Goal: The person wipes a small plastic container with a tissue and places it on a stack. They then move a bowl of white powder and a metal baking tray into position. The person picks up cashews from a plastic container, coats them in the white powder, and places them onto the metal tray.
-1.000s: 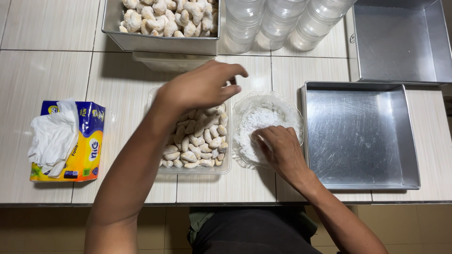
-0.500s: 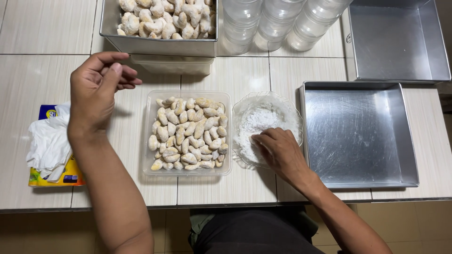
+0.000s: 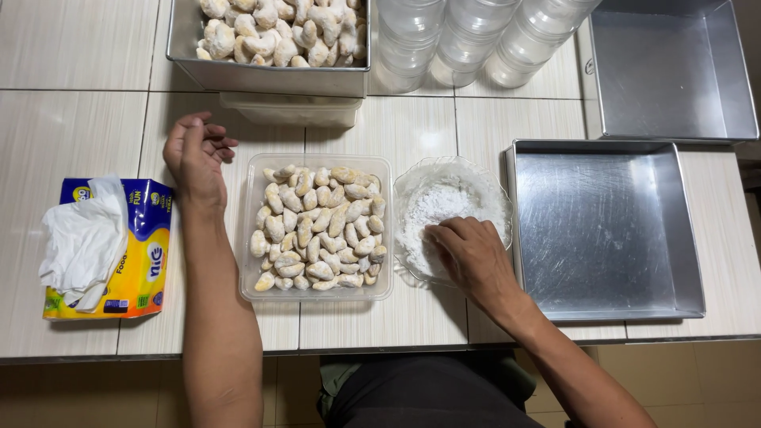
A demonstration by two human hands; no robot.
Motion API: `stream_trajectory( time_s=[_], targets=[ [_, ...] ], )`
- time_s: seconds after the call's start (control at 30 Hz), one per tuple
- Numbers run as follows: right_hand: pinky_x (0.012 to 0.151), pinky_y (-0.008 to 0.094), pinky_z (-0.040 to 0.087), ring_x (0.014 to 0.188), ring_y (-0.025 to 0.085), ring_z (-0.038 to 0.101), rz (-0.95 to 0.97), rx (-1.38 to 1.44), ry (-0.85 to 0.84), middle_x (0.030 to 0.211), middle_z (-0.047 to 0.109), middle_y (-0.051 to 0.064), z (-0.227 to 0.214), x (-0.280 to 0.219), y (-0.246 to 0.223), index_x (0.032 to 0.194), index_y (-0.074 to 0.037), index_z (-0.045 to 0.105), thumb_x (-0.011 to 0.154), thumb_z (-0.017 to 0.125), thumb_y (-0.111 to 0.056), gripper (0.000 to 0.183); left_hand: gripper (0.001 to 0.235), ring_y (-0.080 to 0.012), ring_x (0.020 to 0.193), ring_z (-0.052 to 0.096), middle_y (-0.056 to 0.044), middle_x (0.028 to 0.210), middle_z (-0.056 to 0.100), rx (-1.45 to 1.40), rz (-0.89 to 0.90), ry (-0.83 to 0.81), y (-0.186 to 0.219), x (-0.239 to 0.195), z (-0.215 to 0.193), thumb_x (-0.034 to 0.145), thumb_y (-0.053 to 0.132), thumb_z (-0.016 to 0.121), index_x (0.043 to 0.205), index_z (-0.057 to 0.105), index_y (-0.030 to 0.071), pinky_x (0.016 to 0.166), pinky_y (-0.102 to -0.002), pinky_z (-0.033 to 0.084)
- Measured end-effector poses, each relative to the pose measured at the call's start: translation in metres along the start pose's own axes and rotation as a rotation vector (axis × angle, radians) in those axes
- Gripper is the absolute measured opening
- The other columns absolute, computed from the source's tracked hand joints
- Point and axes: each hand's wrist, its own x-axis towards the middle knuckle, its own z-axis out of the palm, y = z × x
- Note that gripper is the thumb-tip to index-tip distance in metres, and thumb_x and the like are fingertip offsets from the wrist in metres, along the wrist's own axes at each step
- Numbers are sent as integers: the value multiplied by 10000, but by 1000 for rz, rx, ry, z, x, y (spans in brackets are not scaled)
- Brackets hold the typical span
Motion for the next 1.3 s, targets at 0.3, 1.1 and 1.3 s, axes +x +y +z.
stream_trajectory(
  time_s=[0.3, 1.1, 1.3],
  targets=[
    [652, 326, 443, 778, 194, 634, -28, -88, 109, 907, 657, -4, 10, 1, 6, 1097, -199, 725, 932, 714, -158, 170, 214, -187, 682, 720, -106, 839, 655, 117, 115, -20, -18, 3, 1, 1048, 272, 572, 1138, 626, 85, 569, -207, 566],
    [682, 338, 466, 795, 215, 653, 13, 7, -69, 918, 690, 23, -3, 6, -5, 1112, -194, 732, 938, 697, -170, 180, 235, -175, 681, 705, -116, 826, 639, 130, 177, -20, -14, -4, 3, 1052, 258, 580, 1136, 637, 46, 586, -202, 560],
    [677, 352, 474, 784, 224, 671, 23, 18, -55, 867, 695, 16, -1, 2, 3, 1124, -209, 708, 941, 688, -172, 188, 228, -165, 686, 704, -107, 826, 638, 126, 165, -15, -13, -5, 4, 1052, 259, 576, 1132, 633, 53, 589, -197, 559]
  ],
)
